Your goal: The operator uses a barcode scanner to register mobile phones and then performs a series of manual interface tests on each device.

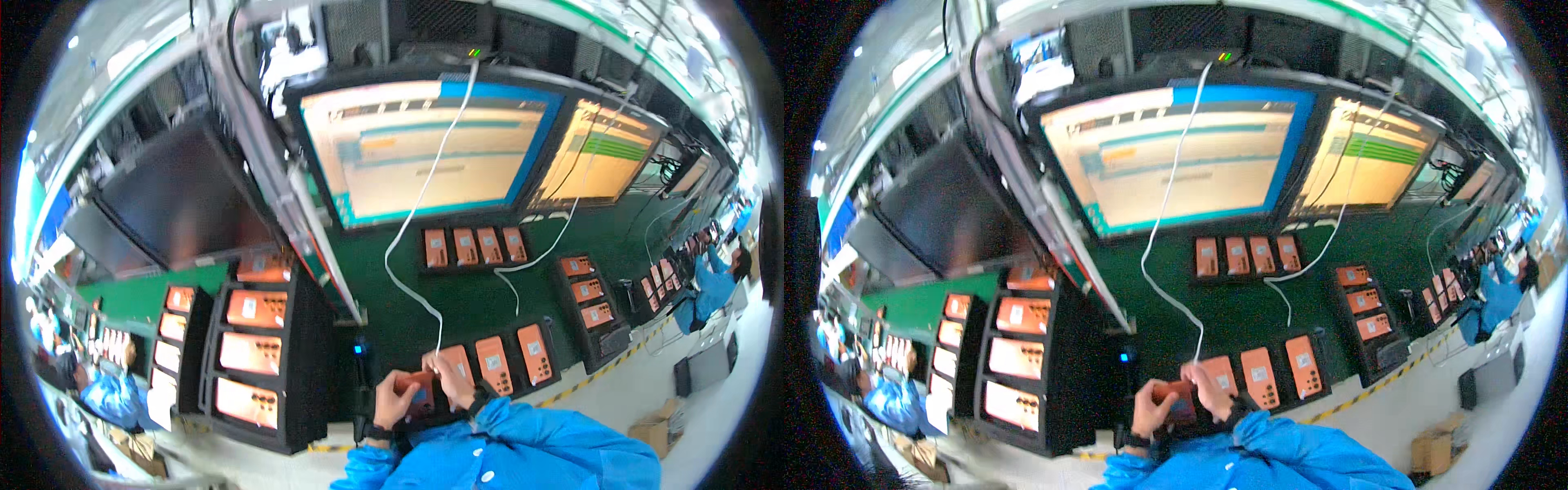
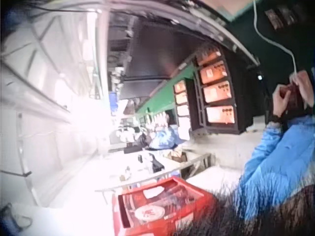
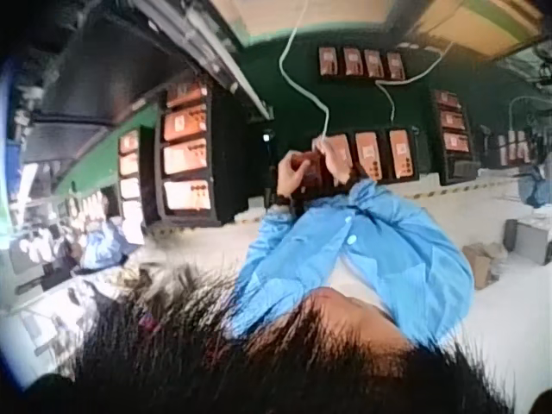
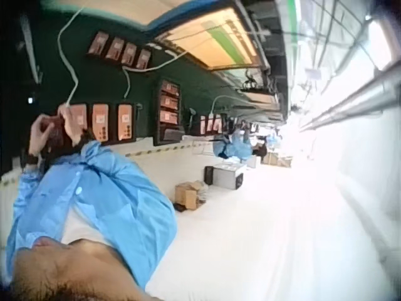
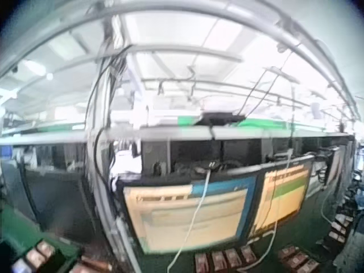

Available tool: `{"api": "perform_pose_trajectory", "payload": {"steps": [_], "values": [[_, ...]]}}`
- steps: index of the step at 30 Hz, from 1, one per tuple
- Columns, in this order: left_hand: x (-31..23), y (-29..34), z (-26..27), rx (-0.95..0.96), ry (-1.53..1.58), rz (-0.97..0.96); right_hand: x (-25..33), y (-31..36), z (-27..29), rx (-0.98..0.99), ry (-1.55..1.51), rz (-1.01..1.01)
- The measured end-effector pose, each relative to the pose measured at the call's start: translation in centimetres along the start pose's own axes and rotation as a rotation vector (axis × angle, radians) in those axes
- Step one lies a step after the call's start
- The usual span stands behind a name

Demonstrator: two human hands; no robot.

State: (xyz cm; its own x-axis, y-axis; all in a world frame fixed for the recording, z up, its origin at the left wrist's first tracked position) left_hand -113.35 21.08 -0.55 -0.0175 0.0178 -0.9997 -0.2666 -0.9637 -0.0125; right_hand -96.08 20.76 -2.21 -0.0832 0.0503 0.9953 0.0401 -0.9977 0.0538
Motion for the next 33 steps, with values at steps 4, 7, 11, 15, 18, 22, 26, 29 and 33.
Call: {"api": "perform_pose_trajectory", "payload": {"steps": [4, 7, 11, 15, 18, 22, 26, 29, 33], "values": [[-1.9, 0.0, -0.7, 0.038, 0.009, -0.012, 3.9, -0.6, 0.5, 0.135, 0.177, 0.057], [-2.5, 0.5, -0.9, 0.037, 0.008, -0.016, 5.0, -0.5, 0.6, 0.157, 0.123, -0.015], [-2.2, 1.0, -0.9, 0.053, -0.005, 0.005, 6.1, 0.1, 1.0, 0.176, 0.281, 0.053], [-2.4, 1.5, -1.1, 0.077, -0.004, 0.036, 7.2, 0.5, 1.3, 0.174, 0.462, 0.143], [-2.5, 1.5, -1.2, 0.074, -0.019, 0.033, 7.1, 0.9, 1.3, 0.142, 0.441, 0.180], [-2.8, 1.3, -1.4, 0.052, -0.005, 0.014, 7.5, 1.3, 1.1, 0.120, 0.317, 0.125], [-2.8, 0.8, -1.7, 0.073, 0.002, 0.061, 7.9, 1.0, 1.5, 0.135, 0.444, 0.168], [-3.0, 0.5, -2.0, 0.054, -0.056, 0.004, 6.9, 1.3, 1.3, 0.070, 0.456, 0.194], [-2.7, 0.3, -1.5, 0.123, -0.120, 0.097, 6.5, 1.4, 1.5, 0.060, 0.490, 0.296]]}}
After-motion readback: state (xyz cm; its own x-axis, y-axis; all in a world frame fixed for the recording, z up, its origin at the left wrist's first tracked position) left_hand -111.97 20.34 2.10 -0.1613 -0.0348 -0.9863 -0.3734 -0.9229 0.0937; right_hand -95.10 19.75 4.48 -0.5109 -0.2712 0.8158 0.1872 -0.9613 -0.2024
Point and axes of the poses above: each hand's wrist, its own y-axis away from the middle knuckle, its own z-axis out of the back of the hand, x = y × z, the point moved 2 cm from there along -y, towards the middle knuckle, and after that the axes turned 9 degrees about y, right-handed, at the moved point
